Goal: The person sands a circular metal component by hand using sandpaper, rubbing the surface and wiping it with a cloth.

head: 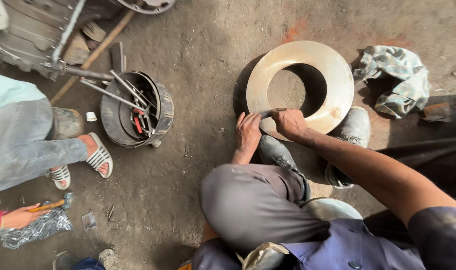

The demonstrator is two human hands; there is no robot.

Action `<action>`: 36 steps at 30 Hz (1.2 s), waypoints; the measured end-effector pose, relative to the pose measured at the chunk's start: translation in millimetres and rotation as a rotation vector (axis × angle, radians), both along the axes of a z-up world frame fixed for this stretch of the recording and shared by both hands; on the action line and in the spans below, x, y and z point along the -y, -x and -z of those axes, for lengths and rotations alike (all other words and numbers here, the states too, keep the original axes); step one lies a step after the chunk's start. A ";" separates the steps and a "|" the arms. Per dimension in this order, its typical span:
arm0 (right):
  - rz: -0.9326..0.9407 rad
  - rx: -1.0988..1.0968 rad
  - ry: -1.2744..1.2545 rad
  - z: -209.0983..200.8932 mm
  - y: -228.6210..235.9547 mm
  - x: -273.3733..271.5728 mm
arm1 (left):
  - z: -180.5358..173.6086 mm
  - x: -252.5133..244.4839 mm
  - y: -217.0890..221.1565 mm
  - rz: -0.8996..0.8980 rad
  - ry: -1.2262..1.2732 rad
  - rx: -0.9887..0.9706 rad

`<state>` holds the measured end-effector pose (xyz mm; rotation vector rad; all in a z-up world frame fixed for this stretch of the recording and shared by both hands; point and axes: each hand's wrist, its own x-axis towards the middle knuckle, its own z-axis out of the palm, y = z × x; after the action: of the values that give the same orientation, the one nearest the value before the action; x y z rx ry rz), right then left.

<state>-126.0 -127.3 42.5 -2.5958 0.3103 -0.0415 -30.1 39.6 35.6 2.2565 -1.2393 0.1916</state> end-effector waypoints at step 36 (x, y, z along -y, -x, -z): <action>-0.383 0.287 0.213 0.4 -95.1 84.1 | 31.1 63.8 -98.3 0.034 -0.512 0.009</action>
<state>-30.9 -211.4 42.1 -2.7647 -0.3103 -0.3230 68.2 -24.3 4.5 2.6566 -1.4576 -0.1471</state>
